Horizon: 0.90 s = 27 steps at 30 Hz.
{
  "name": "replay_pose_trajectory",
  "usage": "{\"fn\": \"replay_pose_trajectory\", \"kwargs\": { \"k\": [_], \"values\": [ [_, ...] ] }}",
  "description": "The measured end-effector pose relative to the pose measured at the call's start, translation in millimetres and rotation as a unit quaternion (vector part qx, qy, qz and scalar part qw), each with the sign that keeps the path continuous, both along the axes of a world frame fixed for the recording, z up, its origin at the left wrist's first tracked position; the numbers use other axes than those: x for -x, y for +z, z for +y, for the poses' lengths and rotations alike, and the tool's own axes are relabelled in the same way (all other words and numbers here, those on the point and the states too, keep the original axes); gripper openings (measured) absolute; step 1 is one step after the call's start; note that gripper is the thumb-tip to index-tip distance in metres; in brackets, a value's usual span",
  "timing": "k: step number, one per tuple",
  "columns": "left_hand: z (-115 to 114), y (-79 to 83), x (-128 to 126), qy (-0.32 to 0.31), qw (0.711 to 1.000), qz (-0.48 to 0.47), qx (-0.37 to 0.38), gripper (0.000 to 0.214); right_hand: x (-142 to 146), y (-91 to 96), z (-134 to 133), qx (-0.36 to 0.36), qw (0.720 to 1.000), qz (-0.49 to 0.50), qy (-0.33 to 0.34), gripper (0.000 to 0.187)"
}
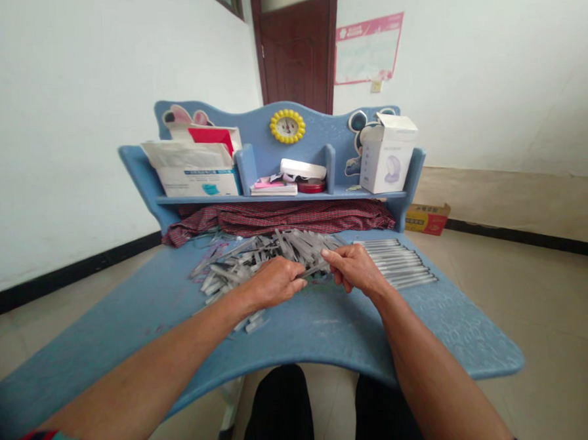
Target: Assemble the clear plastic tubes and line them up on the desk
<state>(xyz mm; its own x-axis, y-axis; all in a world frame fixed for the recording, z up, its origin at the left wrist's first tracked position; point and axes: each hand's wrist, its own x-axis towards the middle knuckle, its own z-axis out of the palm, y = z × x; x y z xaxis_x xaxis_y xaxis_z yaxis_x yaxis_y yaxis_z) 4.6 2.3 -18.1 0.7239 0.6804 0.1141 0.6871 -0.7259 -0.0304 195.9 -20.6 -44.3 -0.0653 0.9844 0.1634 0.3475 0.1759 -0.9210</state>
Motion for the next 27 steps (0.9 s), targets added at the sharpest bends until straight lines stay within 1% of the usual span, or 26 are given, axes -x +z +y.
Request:
{"fn": "replay_pose_trajectory", "kwargs": {
  "k": [8,10,13,15,18,20,23,27],
  "values": [
    [1.7,-0.4,0.4,0.007,0.999,-0.034,0.022,0.019,0.5,1.6,-1.0,0.010,1.000,-0.016,-0.015,0.054],
    [3.0,-0.1,0.4,0.004,0.998,-0.049,0.044,0.018,1.5,2.9,-2.1,0.014,1.000,-0.018,-0.018,0.054],
    [4.6,1.3,0.2,-0.022,0.991,-0.074,0.106,0.017,2.5,4.6,-3.6,0.016,0.999,-0.020,-0.022,0.055],
    [4.6,2.1,0.3,-0.034,0.981,-0.093,0.165,0.018,2.4,5.1,-3.7,0.011,0.999,-0.020,-0.025,0.056],
    [3.0,2.7,1.0,-0.019,0.949,-0.122,0.291,0.020,1.0,4.4,-2.7,0.004,0.999,-0.024,-0.020,0.058],
    [1.5,3.3,1.6,-0.016,0.926,-0.139,0.351,0.022,0.1,3.7,-2.0,0.002,0.999,-0.031,-0.018,0.059],
    [0.0,5.1,2.3,-0.022,0.913,-0.154,0.377,0.021,-0.3,3.3,-1.6,0.003,0.999,-0.033,-0.025,0.058],
    [1.4,6.9,2.9,-0.013,0.911,-0.155,0.381,0.020,0.0,3.4,-1.9,0.004,0.999,-0.033,-0.030,0.058]
  ]
}}
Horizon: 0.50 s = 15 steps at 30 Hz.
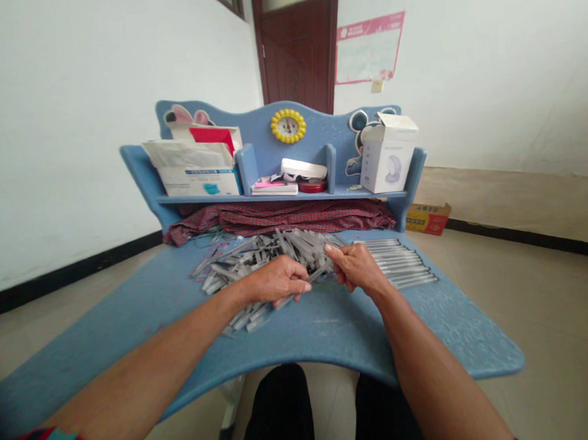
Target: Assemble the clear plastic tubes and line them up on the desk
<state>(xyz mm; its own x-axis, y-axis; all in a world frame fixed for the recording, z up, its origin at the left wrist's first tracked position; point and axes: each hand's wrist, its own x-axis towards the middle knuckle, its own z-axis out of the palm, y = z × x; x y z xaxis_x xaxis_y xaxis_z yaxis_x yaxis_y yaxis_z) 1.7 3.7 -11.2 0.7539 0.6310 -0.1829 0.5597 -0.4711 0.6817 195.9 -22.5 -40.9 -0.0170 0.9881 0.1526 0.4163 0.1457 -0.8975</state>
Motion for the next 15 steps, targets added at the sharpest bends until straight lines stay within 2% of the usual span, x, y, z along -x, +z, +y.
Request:
{"fn": "replay_pose_trajectory", "kwargs": {
  "k": [7,15],
  "values": [
    [4.8,-3.9,0.3,0.015,0.999,0.008,-0.030,0.017,0.6,-0.4,0.2,0.008,1.000,0.001,-0.003,0.058],
    [3.0,-2.8,-3.3,0.009,0.972,0.037,-0.230,0.017,-0.1,-4.4,2.6,0.019,1.000,-0.007,0.001,0.058]
  ]
}}
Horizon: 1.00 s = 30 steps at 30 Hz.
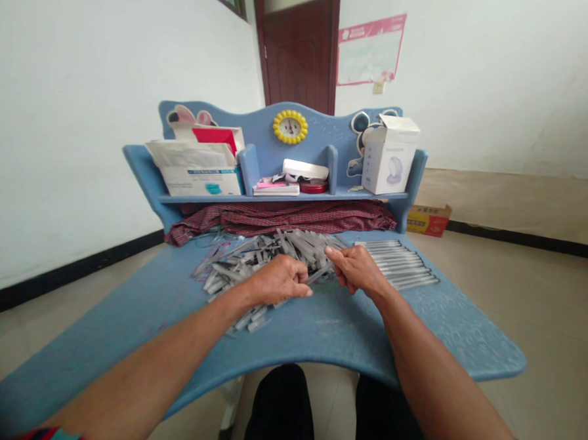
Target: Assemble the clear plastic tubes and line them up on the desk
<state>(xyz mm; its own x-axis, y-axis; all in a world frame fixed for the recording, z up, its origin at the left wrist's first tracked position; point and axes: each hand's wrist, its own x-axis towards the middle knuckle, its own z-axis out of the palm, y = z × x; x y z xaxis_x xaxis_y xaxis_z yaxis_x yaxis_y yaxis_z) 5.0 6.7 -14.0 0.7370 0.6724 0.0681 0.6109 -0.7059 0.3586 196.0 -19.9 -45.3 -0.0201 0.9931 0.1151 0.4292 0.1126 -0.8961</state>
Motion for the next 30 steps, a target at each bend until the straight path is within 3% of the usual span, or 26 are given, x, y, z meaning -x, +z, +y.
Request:
{"fn": "replay_pose_trajectory", "kwargs": {
  "k": [8,17,20,23,25,27,30],
  "values": [
    [-4.4,-1.5,1.7,0.013,0.990,0.063,-0.125,0.016,-0.4,-2.4,2.5,0.015,1.000,-0.017,-0.011,0.058],
    [-8.1,-1.0,1.7,0.031,0.984,0.061,-0.165,0.017,1.0,-5.9,4.5,0.015,0.999,-0.033,-0.032,0.057],
    [-4.2,-0.1,2.3,0.036,0.991,0.021,-0.127,0.018,2.7,-7.5,5.2,-0.092,0.983,-0.103,-0.121,0.053],
    [2.3,1.7,3.0,0.046,0.997,-0.030,-0.054,0.020,7.0,-6.8,1.5,-0.257,0.924,-0.212,-0.190,0.036],
    [6.2,2.9,3.6,0.053,0.997,-0.064,0.002,0.021,12.1,-5.3,-3.8,-0.335,0.899,-0.242,-0.148,0.023],
    [8.7,3.8,4.3,0.059,0.992,-0.098,0.057,0.021,18.2,-3.8,-9.9,-0.381,0.887,-0.252,-0.065,0.016],
    [10.5,4.0,5.7,0.064,0.978,-0.146,0.134,0.024,26.4,-2.4,-16.8,-0.393,0.869,-0.298,0.029,0.027]
  ]
}}
